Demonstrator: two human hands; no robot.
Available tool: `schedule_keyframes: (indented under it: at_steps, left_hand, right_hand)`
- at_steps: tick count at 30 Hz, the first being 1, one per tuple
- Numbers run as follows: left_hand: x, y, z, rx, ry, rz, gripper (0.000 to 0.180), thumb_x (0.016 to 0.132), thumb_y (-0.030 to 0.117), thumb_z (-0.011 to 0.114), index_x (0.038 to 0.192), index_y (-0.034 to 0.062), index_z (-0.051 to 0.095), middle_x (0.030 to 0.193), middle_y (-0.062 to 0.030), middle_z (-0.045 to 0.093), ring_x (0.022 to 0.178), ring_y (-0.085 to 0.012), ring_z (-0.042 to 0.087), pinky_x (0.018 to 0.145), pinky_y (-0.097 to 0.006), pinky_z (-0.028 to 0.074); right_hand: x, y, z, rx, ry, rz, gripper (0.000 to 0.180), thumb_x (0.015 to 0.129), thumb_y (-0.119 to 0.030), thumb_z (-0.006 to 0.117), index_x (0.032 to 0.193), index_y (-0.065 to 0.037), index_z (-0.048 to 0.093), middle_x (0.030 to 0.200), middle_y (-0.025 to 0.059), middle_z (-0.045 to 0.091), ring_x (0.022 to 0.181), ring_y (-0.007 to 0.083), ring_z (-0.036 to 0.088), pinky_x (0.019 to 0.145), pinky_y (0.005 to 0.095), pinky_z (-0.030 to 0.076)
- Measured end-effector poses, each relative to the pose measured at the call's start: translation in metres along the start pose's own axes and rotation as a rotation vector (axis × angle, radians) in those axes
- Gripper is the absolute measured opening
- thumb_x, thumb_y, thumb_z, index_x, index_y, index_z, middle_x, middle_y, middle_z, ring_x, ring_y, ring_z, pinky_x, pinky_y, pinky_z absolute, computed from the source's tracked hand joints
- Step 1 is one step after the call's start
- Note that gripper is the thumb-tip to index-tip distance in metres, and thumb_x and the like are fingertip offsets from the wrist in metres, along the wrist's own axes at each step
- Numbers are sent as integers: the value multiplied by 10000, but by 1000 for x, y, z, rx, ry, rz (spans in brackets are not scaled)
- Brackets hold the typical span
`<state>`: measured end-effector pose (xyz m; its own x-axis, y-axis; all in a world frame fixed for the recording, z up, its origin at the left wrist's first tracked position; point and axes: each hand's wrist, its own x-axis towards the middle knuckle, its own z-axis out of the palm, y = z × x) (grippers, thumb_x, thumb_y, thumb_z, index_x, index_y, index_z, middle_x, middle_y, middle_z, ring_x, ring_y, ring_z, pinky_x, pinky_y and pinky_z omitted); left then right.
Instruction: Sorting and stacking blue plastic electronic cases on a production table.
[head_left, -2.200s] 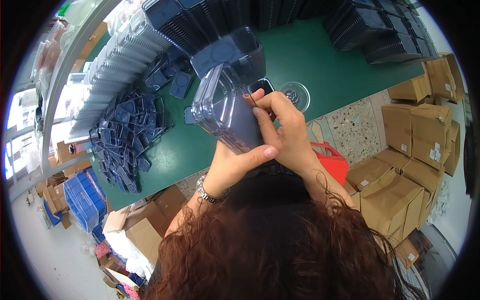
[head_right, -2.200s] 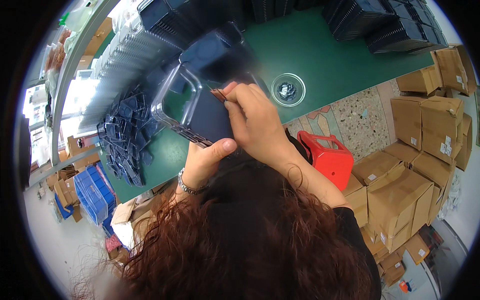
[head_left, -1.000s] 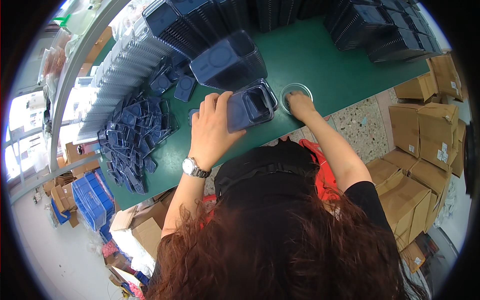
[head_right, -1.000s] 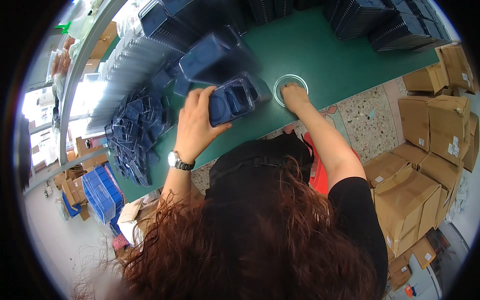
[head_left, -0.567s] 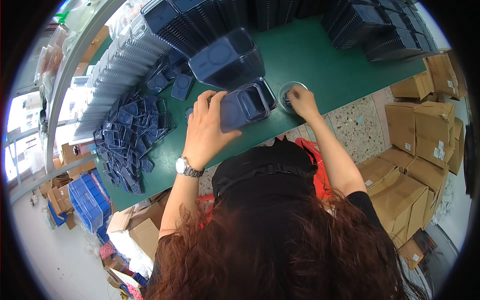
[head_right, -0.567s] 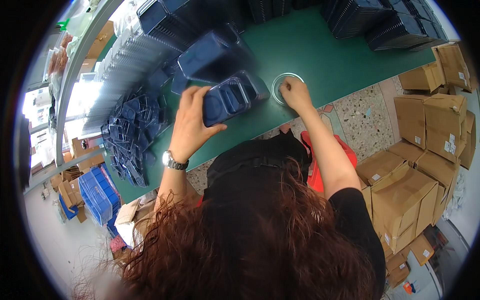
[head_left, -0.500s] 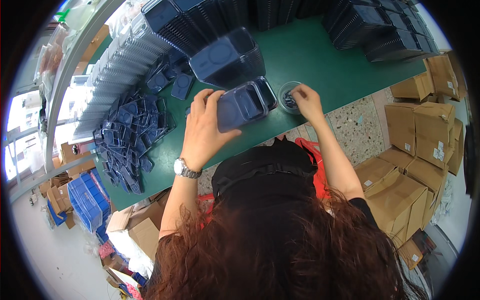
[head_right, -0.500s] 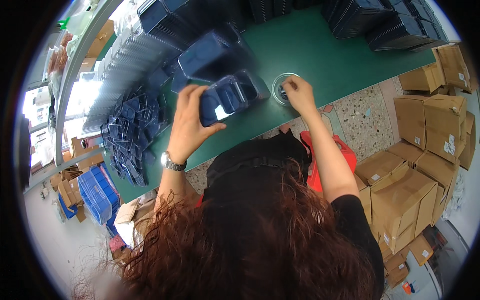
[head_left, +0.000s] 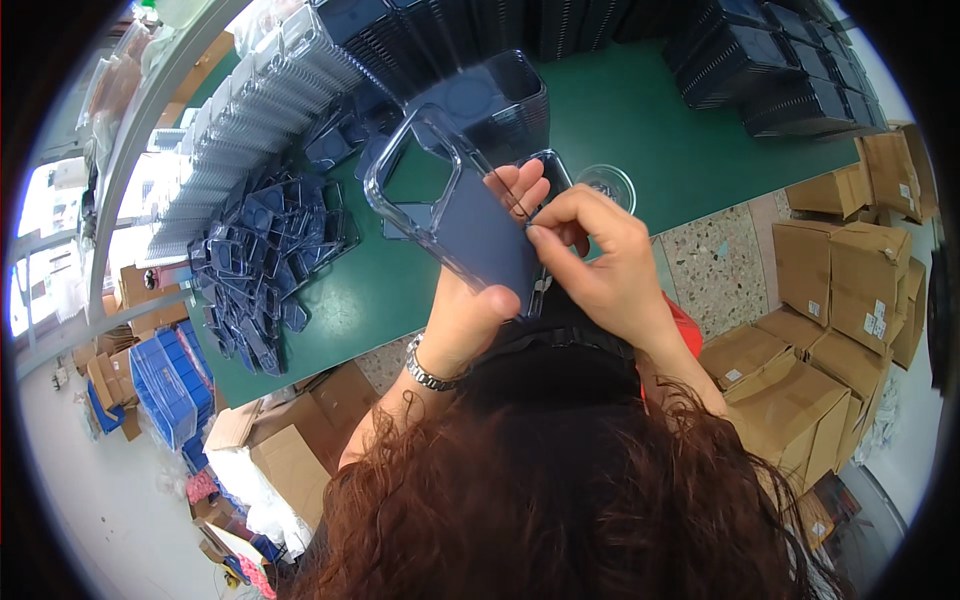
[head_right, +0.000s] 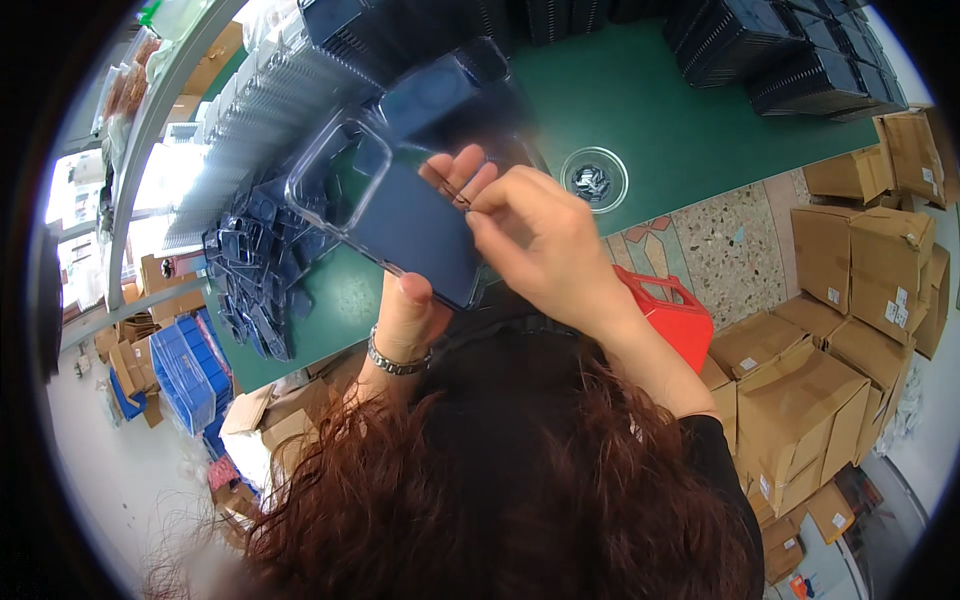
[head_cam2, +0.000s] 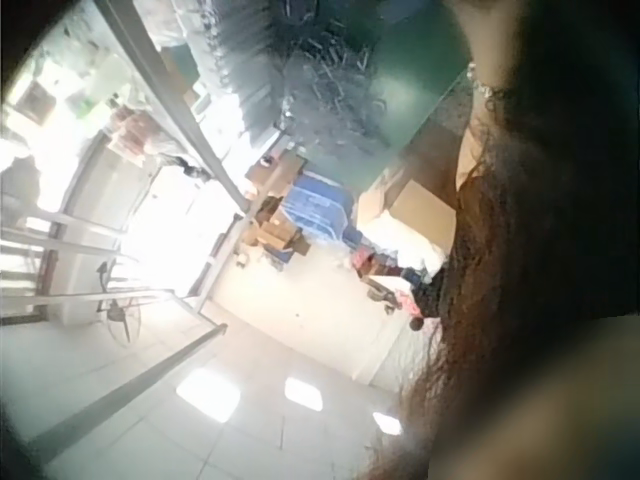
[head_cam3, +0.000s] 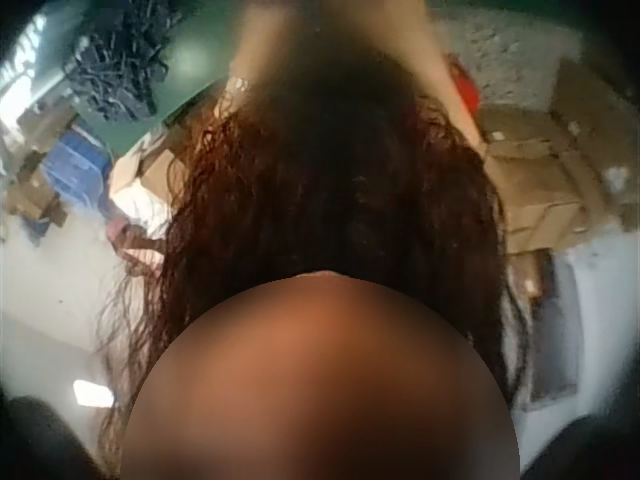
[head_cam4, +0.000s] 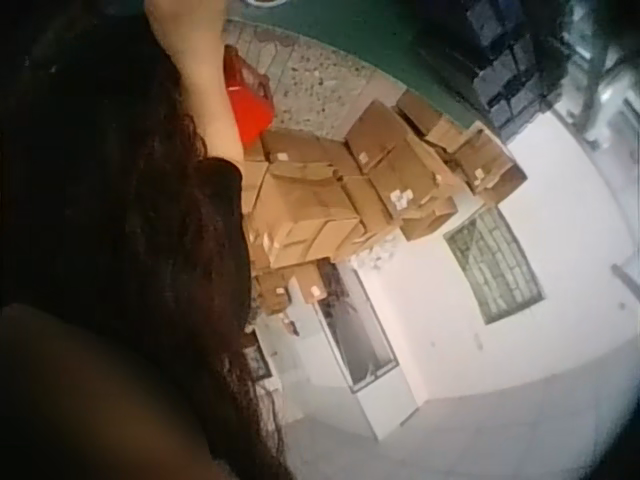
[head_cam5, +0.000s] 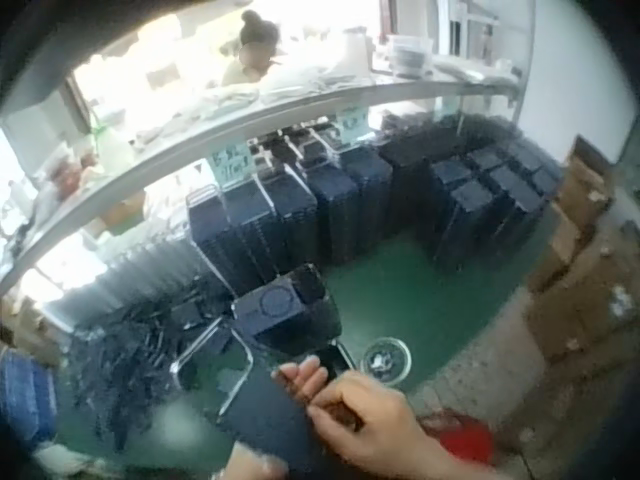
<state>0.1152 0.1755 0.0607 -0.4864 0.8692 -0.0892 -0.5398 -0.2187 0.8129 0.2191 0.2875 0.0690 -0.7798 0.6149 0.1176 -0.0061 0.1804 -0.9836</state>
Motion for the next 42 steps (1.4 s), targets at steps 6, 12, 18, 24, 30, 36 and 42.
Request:
schedule_keyframes:
  at_steps: [6, 12, 18, 24, 30, 36, 42]
  left_hand:
    - [2, -3, 8, 42, 33, 33, 1244, 596, 595, 890, 1482, -5, 255, 1545, -197, 308, 1430, -325, 335, 1167, -492, 321]
    - [-3, -1, 13, 230, 20, 28, 1151, 677, 605, 830, 1485, -1, 278, 1561, -175, 309, 1439, -280, 310, 1174, -422, 267]
    - [-5, -13, 13, 278, -15, 50, 1194, 677, 368, 907, 1534, -39, 182, 1507, -148, 325, 1385, -253, 375, 1138, -407, 339]
    - [-2, -12, 15, 262, -39, 20, 1263, 649, 327, 932, 1543, -48, 124, 1528, -159, 296, 1406, -278, 358, 1151, -415, 328]
    - [0, -19, 7, 376, -20, 69, 1209, 664, 370, 912, 1532, -40, 177, 1573, -156, 262, 1422, -272, 335, 1159, -417, 310]
    - [1, 16, 1, 285, 51, -55, 1091, 677, 436, 894, 1474, -44, 324, 1477, -159, 437, 1360, -251, 427, 1104, -410, 373]
    - [10, 46, -34, 1416, 147, 219, 929, 598, 213, 916, 1382, 41, 447, 1256, -112, 582, 1157, -273, 572, 967, -388, 455]
  right_hand:
    - [5, 8, 11, -297, 81, -220, 131, 812, 7, 675, 890, -16, 572, 842, 114, 595, 789, 304, 602, 666, 393, 490]
    - [7, 1, 13, -439, 121, -250, 140, 852, -15, 659, 985, -24, 619, 894, 124, 627, 785, 288, 632, 660, 354, 517]
    - [1, 15, 11, -180, 57, -123, 90, 904, -15, 605, 993, -13, 591, 954, 142, 617, 830, 292, 624, 746, 360, 503]
    - [5, 10, 10, -39, 43, -7, 59, 925, -30, 602, 966, -6, 567, 906, 109, 602, 762, 188, 579, 699, 318, 479]
    - [8, 14, 7, -10, 5, 26, 71, 936, -40, 598, 996, -8, 578, 907, 104, 613, 789, 174, 590, 730, 317, 488]
    - [14, 21, 6, -189, -70, -156, 120, 901, -16, 628, 1017, -13, 599, 964, 89, 615, 806, 188, 590, 703, 291, 475]
    - [-7, 58, -23, -218, 57, 38, 118, 915, -88, 654, 1001, -13, 627, 908, 36, 621, 765, 107, 551, 663, 250, 439]
